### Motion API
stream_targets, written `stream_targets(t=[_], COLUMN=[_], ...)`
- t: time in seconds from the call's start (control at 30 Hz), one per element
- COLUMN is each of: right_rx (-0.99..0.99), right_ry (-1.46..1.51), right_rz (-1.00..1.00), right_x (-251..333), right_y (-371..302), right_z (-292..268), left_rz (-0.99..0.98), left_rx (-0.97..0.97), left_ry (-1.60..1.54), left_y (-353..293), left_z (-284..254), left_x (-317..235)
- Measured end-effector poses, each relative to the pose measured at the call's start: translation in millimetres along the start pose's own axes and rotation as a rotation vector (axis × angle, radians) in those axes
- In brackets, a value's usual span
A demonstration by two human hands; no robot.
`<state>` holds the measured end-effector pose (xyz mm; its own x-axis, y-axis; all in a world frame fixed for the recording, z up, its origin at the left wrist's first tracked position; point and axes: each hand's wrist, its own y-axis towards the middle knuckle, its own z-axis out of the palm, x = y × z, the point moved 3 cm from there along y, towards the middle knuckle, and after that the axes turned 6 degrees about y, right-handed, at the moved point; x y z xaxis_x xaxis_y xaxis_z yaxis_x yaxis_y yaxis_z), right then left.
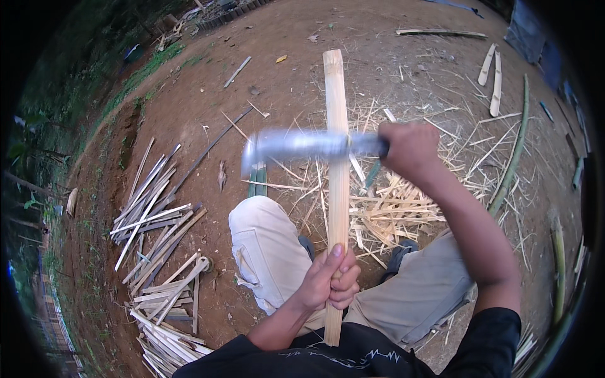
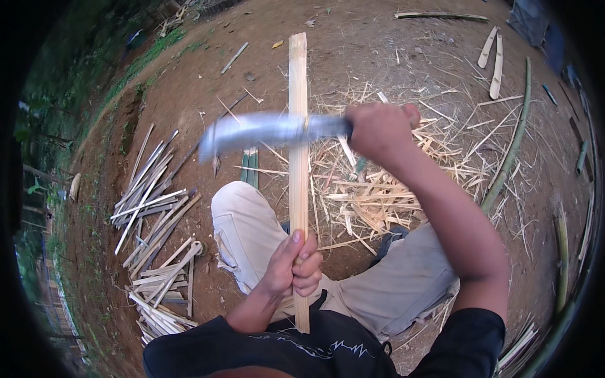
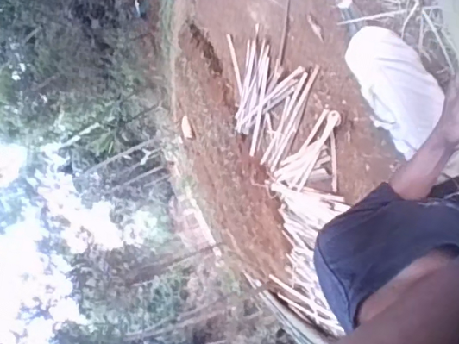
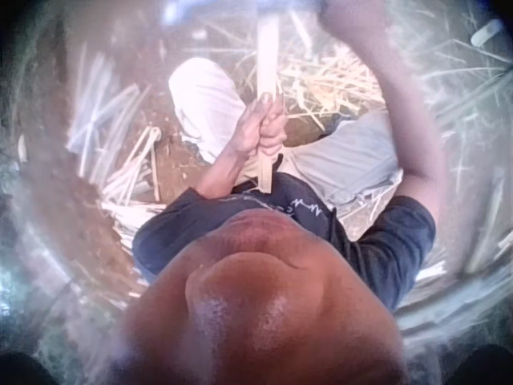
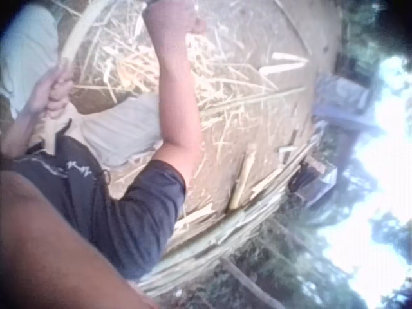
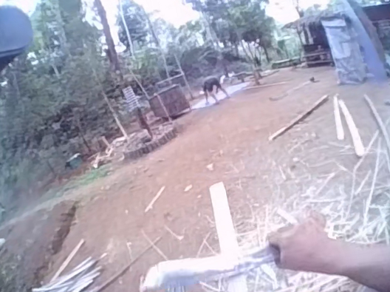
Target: The person sits on the ground and uses a machete to shave the outer green layer off a long bamboo strip. They hold the strip in their left hand and repeatedly strike it with the machete in their right hand to remove the skin and smooth the surface.
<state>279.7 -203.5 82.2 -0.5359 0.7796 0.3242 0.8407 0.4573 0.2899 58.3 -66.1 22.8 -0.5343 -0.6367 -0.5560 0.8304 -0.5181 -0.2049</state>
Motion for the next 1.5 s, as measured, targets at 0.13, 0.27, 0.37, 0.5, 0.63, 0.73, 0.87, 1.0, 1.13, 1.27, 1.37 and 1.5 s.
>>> stream_targets(t=[0.13,0.27,0.37,0.5,0.63,0.73,0.87,1.0,1.13,1.27,1.37,1.5], right_rx=[-0.206,-0.025,0.032,0.097,0.028,-0.041,-0.040,-0.063,-0.124,-0.202,-0.302,-0.446], right_ry=[-0.026,0.243,0.471,0.787,1.208,1.344,1.263,1.226,1.121,0.916,0.751,0.576], right_rz=[0.280,0.408,0.442,0.496,0.538,0.511,0.435,0.359,0.293,0.283,0.267,0.239], right_x=[-93,-46,-32,-20,-12,4,6,-3,-12,-16,-23,-37], right_y=[23,3,4,-4,-7,-10,-9,-6,-5,-4,-2,3], right_z=[-35,-18,-17,-20,-25,-34,-35,-29,-23,-19,-19,-27], left_rz=[0.068,0.065,0.092,0.110,0.111,0.082,0.032,0.016,-0.016,-0.059,-0.095,-0.069], left_rx=[0.245,0.184,0.157,0.219,0.057,-0.049,-0.120,-0.119,-0.169,-0.205,-0.225,-0.267], left_ry=[0.272,0.125,0.128,0.099,0.230,0.351,0.449,0.457,0.483,0.444,0.408,0.397], left_y=[-34,-9,7,14,19,19,21,20,18,16,16,12], left_z=[19,-7,-18,-18,-22,-26,-28,-31,-32,-32,-26,-25], left_x=[15,-13,-26,-19,-16,-15,-11,-8,-6,-1,8,17])
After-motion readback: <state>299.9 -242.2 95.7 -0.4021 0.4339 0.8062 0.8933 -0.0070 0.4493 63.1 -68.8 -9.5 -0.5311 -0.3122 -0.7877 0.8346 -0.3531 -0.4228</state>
